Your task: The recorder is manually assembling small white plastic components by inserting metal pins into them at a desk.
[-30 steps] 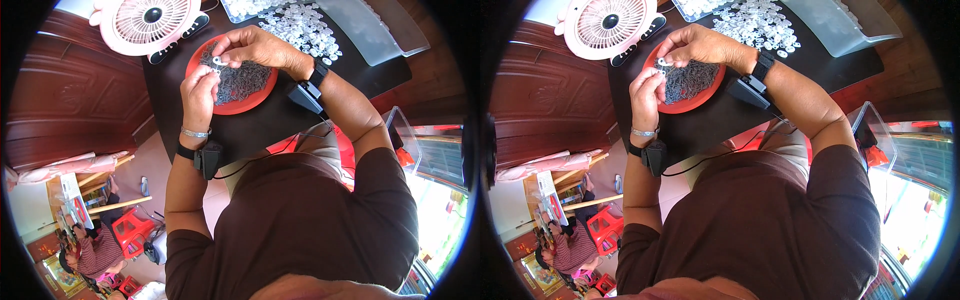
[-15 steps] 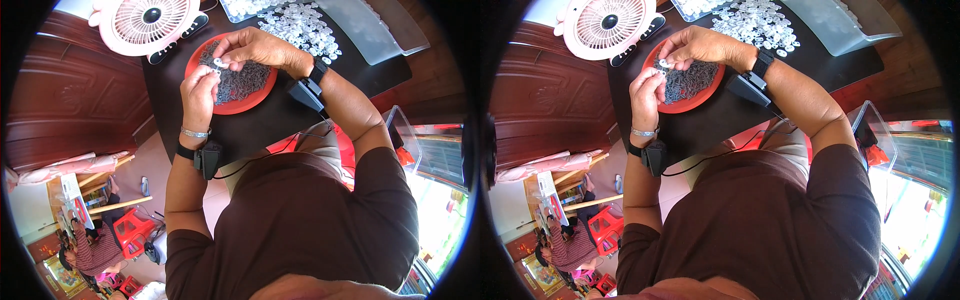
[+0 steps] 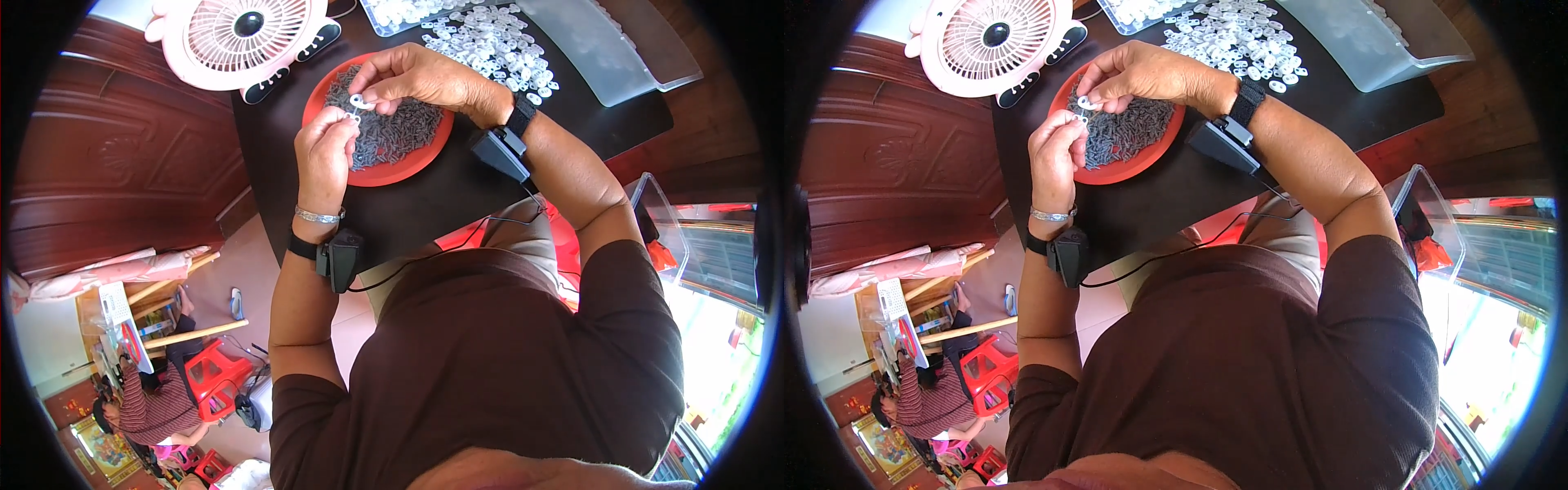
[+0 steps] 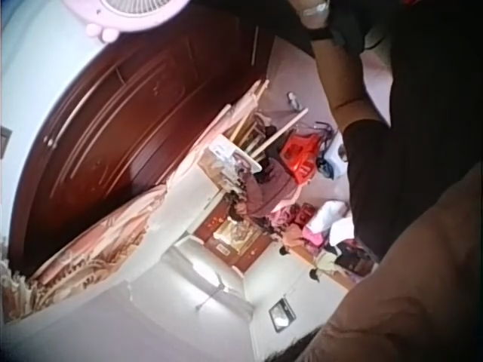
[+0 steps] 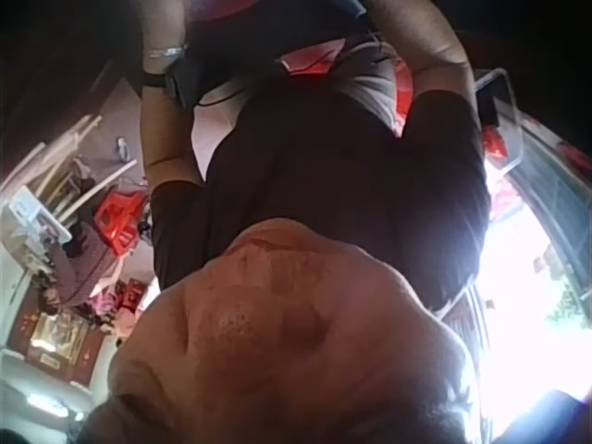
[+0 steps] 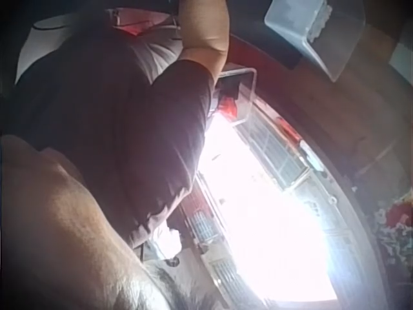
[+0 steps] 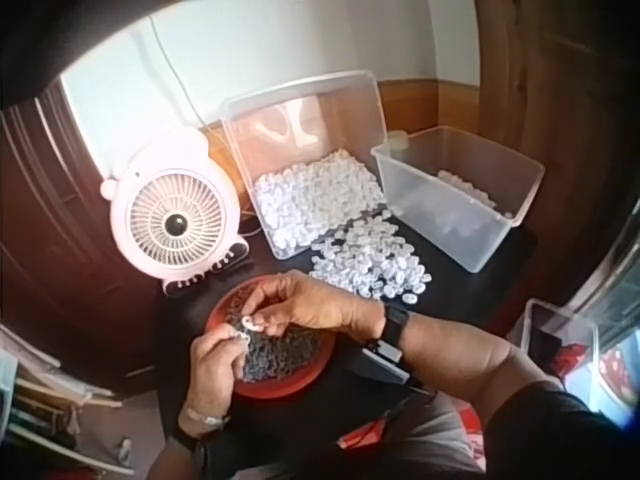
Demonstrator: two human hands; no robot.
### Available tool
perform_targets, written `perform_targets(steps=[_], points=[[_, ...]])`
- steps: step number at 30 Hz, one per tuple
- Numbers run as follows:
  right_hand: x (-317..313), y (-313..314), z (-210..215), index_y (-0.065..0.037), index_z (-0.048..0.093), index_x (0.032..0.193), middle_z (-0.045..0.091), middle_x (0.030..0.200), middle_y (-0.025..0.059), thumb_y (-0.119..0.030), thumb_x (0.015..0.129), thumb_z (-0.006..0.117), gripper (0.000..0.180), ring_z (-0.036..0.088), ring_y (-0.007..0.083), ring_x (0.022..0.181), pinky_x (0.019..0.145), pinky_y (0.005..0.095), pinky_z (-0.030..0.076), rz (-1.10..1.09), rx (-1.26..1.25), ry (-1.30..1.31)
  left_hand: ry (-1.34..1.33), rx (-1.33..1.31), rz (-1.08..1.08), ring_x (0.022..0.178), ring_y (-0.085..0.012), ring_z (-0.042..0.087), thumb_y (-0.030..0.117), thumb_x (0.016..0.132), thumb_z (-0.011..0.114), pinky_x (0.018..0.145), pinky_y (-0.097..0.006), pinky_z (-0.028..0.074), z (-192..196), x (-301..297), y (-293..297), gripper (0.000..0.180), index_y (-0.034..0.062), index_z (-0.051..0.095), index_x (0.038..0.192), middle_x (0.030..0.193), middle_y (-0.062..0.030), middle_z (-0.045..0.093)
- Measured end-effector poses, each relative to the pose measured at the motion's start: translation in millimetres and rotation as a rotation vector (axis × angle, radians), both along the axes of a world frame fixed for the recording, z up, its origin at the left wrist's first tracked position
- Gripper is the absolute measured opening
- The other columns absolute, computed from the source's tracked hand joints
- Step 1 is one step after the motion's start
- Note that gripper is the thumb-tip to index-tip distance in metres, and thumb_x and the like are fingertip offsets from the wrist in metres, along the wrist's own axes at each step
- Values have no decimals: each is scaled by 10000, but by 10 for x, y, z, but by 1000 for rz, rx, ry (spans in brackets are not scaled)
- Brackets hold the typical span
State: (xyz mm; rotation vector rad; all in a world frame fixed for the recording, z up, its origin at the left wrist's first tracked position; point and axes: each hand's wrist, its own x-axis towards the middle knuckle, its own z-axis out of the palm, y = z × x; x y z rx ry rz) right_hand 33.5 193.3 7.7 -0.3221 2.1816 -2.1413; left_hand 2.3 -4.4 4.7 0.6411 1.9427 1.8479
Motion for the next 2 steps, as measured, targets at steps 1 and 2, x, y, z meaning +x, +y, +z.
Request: perform_targets(steps=[1, 2], points=[[2, 0, 1, -17, 648, 1031, 655, 877, 26, -133, 851, 666, 215, 591, 64, 722, 688, 188, 498, -5, 16, 10, 2, -3, -3, 466, -51, 405, 118, 832, 537, 431, -202, 312, -6, -5, 1, 167, 21, 546, 697, 572, 12, 467], [3, 1, 3, -22, 649, 1033, 656, 881, 26, -145, 855, 663, 217, 593, 66, 729, 695, 193, 499, -11, 50, 27, 3, -7, 0, 467, -54, 408, 122, 832, 539, 433, -204, 315, -8, -5, 4, 169, 22, 548, 696, 570, 12, 465]])
